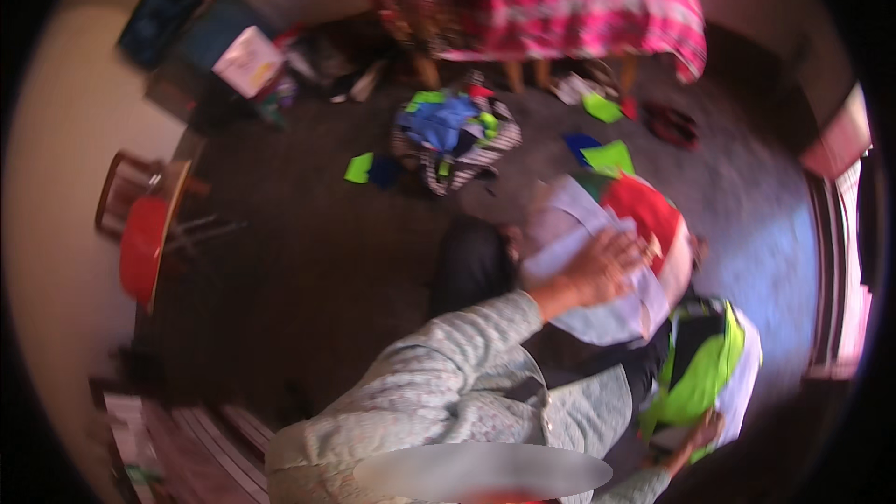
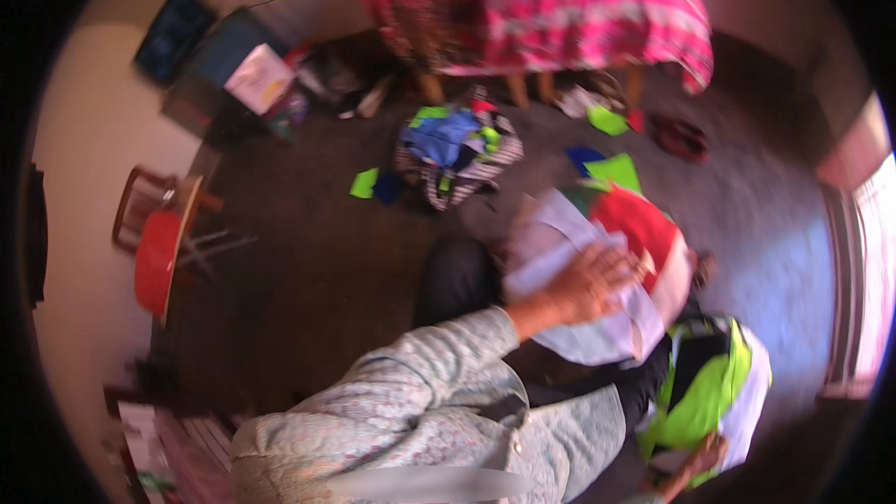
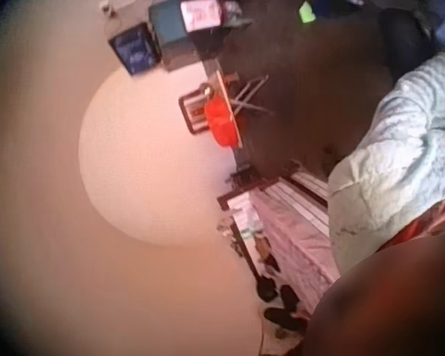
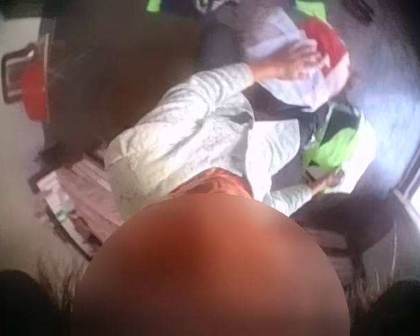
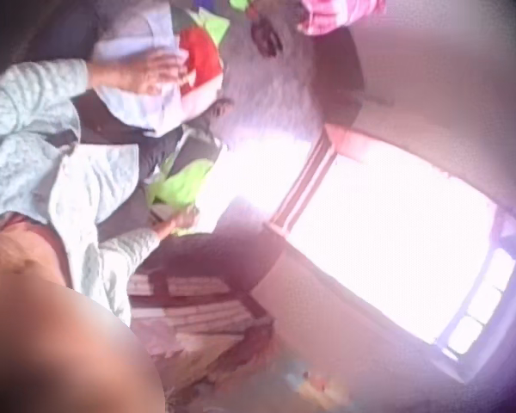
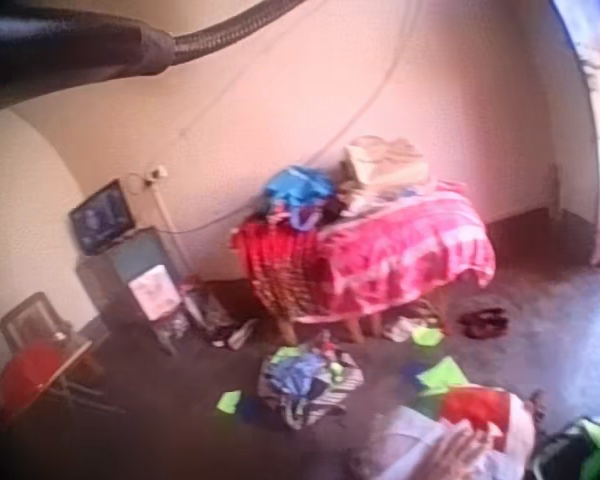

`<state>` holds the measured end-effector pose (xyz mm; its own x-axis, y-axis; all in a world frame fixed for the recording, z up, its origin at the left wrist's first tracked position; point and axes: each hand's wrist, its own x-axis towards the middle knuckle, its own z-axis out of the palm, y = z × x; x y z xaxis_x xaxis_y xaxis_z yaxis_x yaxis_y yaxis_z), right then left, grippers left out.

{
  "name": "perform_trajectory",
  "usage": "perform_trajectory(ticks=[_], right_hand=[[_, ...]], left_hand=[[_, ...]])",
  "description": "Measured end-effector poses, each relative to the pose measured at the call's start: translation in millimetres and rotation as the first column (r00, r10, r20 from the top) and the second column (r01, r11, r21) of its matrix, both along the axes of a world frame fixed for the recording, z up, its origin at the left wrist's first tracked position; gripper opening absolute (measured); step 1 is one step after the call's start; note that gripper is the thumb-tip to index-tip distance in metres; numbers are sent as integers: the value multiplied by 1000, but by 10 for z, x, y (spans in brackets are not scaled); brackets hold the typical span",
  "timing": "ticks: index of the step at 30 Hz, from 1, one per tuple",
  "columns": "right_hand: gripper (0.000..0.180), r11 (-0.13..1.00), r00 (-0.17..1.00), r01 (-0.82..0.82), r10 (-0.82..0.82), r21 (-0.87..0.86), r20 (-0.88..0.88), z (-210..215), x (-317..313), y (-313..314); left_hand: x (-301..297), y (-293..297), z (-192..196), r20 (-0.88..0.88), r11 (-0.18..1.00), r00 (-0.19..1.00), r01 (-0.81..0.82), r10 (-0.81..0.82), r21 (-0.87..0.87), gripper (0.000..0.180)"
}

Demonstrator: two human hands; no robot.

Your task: The person sits on the floor and assembles a multi-colored fabric object by hand, folding and tucking various colored fabric pieces into a round base. They handle red, green, white, and yellow fabric sections, smoothing and adjusting them to form a structured shape.

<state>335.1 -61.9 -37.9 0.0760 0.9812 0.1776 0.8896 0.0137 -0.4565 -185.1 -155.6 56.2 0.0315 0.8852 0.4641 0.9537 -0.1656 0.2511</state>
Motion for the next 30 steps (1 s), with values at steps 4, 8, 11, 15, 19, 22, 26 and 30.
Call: perform_trajectory(ticks=[4,8,11,15,19,22,26,30], right_hand=[[36,989,965,111,-85,-93,250,9,-10,-81],[37,996,994,44,-51,76,91,516,-707,-91],[38,984,997,21,-7,175,-81,866,-1108,-166],[40,976,943,4,68,217,-325,1161,-1541,-284],[42,991,795,-47,114,127,-596,1287,-1881,-380],[41,978,328,-153,189,145,-926,513,-1878,-64],[45,875,-1,-440,222,200,-975,535,-2158,-164],[39,823,-200,-530,112,204,-973,759,-2434,-471]], left_hand=[[91,63,-40,2,994,1000,5,-5,-111,67],[82,2,-50,5,991,999,-44,45,-126,70],[78,9,-53,-11,991,999,-48,47,-123,71],[66,67,-80,63,991,998,0,8,-131,71],[207,100,10,358,967,933,54,40,-249,77],[407,-78,383,733,906,678,344,-56,-248,79],[631,-246,365,993,750,-78,661,84,-12,75],[723,-426,390,789,793,-567,581,236,181,71]])
